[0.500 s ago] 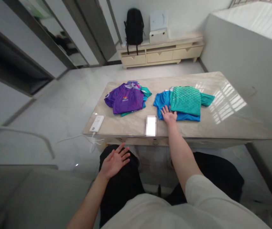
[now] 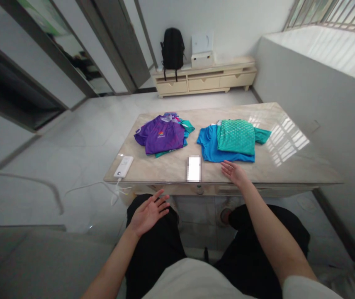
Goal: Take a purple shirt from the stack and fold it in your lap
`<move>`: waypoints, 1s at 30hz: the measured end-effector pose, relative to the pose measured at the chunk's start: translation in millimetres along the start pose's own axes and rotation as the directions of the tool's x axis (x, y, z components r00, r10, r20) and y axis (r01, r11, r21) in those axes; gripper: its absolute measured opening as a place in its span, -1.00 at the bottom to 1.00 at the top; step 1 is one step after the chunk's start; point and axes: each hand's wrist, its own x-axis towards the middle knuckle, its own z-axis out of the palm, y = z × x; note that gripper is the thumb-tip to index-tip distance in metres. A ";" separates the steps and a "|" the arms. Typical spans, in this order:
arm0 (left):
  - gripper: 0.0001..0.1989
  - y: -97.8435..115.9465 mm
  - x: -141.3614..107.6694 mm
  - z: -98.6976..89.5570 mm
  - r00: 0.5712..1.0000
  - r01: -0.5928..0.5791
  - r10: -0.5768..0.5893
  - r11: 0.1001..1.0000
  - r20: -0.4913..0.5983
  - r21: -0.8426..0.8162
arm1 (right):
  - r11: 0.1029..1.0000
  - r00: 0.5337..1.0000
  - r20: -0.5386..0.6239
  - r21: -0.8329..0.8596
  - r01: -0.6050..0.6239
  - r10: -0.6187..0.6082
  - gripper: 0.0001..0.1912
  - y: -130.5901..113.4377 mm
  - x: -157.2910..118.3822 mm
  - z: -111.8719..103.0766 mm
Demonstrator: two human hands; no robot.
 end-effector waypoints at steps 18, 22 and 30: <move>-0.83 31.6 116.0 -8.5 0.900 -0.249 0.233 0.968 -0.369 0.003 | 0.060 0.850 0.110 -0.985 0.164 -0.515 -0.73 -63.4 86.3 66.7; -0.83 32.6 113.7 -8.9 0.904 -0.250 0.236 0.968 -0.358 0.005 | -0.049 0.800 0.180 -0.981 0.185 -0.572 -0.60 -69.3 80.5 76.7; -0.83 31.4 114.2 -7.9 0.908 -0.262 0.261 0.964 -0.327 0.040 | -0.205 0.837 0.427 -0.903 0.377 -0.342 -0.75 -40.2 53.8 89.8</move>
